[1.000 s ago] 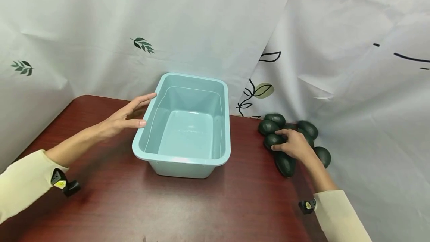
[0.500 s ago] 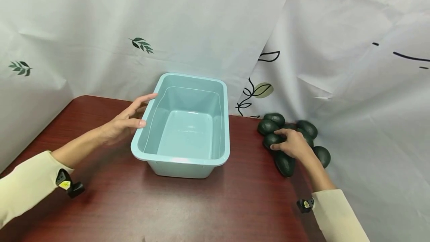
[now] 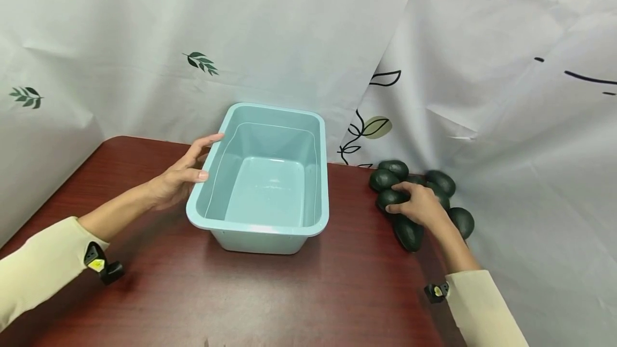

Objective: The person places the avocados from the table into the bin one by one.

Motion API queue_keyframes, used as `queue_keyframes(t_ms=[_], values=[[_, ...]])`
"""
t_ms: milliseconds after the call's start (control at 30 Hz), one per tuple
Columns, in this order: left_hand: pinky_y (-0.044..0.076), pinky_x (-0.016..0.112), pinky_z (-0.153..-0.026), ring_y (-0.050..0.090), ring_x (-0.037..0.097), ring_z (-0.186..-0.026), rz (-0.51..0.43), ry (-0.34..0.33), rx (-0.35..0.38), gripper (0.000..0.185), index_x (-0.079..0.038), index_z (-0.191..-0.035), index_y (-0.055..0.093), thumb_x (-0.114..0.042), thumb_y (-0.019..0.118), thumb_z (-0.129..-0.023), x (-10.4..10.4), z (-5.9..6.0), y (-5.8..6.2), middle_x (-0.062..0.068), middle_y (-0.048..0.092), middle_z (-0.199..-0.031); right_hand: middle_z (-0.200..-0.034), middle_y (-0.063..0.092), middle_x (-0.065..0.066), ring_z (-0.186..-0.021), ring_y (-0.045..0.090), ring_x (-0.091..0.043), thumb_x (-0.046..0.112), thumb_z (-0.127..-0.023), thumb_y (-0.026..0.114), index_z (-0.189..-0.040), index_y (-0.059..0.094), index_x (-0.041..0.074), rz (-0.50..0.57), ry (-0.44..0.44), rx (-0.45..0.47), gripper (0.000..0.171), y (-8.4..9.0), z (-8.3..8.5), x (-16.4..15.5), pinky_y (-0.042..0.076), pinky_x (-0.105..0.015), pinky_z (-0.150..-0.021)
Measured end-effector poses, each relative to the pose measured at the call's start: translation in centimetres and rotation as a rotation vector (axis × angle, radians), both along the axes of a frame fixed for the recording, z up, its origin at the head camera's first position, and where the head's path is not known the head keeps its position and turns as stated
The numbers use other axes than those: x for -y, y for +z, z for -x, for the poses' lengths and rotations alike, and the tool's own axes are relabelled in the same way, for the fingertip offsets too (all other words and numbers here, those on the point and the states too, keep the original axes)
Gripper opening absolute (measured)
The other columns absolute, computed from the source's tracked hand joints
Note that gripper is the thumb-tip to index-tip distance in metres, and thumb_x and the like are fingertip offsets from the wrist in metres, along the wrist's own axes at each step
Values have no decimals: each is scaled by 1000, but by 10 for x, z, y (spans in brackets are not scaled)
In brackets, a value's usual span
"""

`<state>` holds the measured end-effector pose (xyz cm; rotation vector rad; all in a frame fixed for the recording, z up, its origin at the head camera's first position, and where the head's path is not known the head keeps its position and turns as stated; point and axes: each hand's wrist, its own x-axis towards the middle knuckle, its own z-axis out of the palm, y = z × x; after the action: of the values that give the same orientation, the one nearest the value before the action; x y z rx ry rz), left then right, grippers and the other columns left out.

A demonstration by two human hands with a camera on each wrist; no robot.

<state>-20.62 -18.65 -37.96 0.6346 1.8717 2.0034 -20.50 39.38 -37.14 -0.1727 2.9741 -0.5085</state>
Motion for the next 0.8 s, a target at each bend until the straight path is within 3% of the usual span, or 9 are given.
queue_keyframes(t_ms=[200, 400, 600, 800], values=[[65, 35, -101, 62, 22, -136, -6, -1, -7, 90, -36, -176, 22, -15, 57, -97, -2, 1, -2, 10, 35, -159, -160, 58, -37, -143, 54, -65, 43, -92, 91, -157, 63, 4, -22, 21, 3, 80, -4, 0, 0, 48, -79, -112], [65, 33, -100, 62, 26, -137, 3, 8, -10, 90, -35, -177, 21, -16, 56, -96, -1, 0, -2, 14, 33, -162, -156, 60, -40, -140, 59, -64, 36, -91, 92, -160, 59, 1, -30, 57, 2, 84, -10, -1, 1, 51, -77, -110], [65, 34, -99, 65, 18, -131, 9, 19, -4, 90, -35, -176, 21, -16, 56, -96, -1, -1, -2, 15, 34, -160, -155, 61, -39, -140, 59, -63, 39, -90, 93, -159, 58, -2, -9, 32, -23, 87, -11, -3, 2, 51, -76, -110], [64, 34, -99, 63, 26, -135, 21, 34, 0, 88, -36, -175, 22, -16, 55, -96, -2, -1, -1, 14, 36, -160, -157, 60, -38, -140, 59, -61, 43, -91, 91, -157, 61, -1, 8, 10, -46, 85, -10, -5, 0, 51, -75, -110]])
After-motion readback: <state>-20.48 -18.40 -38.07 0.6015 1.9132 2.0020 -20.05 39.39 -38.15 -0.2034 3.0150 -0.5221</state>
